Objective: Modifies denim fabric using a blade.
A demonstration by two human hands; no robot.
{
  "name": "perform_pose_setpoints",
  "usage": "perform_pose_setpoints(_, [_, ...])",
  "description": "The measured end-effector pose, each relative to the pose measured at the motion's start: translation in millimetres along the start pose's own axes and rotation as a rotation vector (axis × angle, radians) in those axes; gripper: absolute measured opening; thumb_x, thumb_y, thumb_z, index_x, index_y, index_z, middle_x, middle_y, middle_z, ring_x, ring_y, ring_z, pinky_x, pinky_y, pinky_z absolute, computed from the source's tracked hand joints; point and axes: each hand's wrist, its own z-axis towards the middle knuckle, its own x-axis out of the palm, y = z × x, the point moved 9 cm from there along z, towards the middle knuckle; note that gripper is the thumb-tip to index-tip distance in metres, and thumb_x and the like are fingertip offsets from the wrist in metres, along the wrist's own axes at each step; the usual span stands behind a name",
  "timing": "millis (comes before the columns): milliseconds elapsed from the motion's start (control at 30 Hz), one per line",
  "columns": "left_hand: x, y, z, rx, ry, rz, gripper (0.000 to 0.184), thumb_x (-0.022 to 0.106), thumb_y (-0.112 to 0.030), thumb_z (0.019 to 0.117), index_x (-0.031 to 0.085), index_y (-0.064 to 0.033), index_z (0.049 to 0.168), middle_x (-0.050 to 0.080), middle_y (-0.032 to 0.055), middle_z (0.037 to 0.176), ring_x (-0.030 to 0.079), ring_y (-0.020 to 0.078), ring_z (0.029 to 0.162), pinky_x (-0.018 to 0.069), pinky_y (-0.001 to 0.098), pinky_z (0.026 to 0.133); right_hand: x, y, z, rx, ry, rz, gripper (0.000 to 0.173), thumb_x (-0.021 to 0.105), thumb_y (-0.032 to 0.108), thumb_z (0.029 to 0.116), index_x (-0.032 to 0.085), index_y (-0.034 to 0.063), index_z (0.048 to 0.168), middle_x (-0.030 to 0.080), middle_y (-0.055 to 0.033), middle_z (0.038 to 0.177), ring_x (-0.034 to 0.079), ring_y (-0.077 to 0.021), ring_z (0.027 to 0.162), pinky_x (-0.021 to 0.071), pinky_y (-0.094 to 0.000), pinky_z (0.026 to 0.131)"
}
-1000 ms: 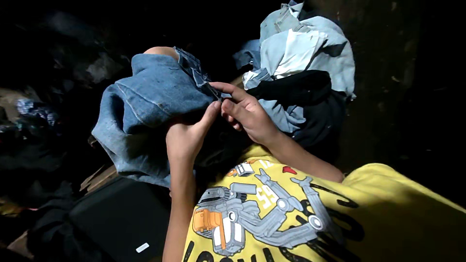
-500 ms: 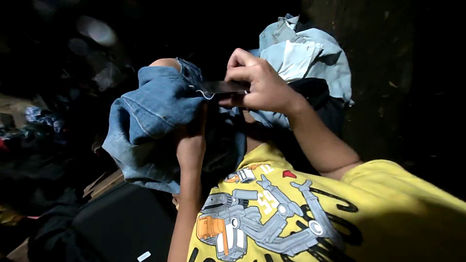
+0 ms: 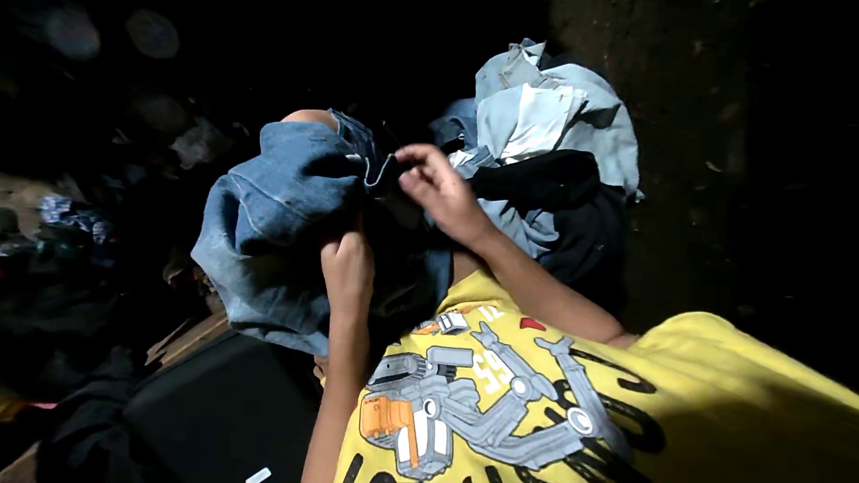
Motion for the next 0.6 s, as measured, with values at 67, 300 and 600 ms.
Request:
perform_pose_setpoints(67, [1.1, -1.2, -0.7, -0.006, 0.014, 0.046, 0.007, 0.060, -0.008, 0.0998, 0.065, -0.0121, 0.102, 0.069, -0.0164, 0.090, 0.065, -0.0083, 0.090, 0.0547, 0.0170, 0.086, -19.8, 22.4, -7.2, -0.147, -0.105, -0.063, 0.051, 0.044, 0.034, 0.1083, 0.046, -0.0010, 0.145, 0.059, -0.0031, 0.090, 0.050, -0.0041, 0.064, 0.0434, -0.0198, 0.053])
perform_pose_setpoints(300, [5.9, -7.5, 2.3, 0.052, 0.030, 0.039, 0.037, 0.079, -0.014, 0.0892, 0.061, -0.0080, 0.121, 0.071, -0.0111, 0.108, 0.067, -0.0035, 0.104, 0.0556, 0.0205, 0.097, -32.8, 69.8, -28.5, -0.262, -0.015, 0.151, 0.063, 0.037, 0.046, 0.1094, 0.038, -0.0025, 0.150, 0.050, 0.0070, 0.072, 0.041, 0.0024, 0.052, 0.0347, -0.0127, 0.045])
perform_pose_setpoints(600, [4.3, 3.1, 1.0, -0.067, 0.016, 0.035, 0.020, 0.073, 0.002, 0.0898, 0.066, -0.0048, 0.107, 0.073, -0.0054, 0.097, 0.069, 0.0007, 0.097, 0.0572, 0.0207, 0.091, 8.3, 29.1, -23.3, -0.192, 0.028, -0.229, 0.063, 0.055, 0.035, 0.1043, 0.038, 0.0028, 0.156, 0.052, -0.0019, 0.068, 0.047, -0.0111, 0.051, 0.0454, -0.0302, 0.045])
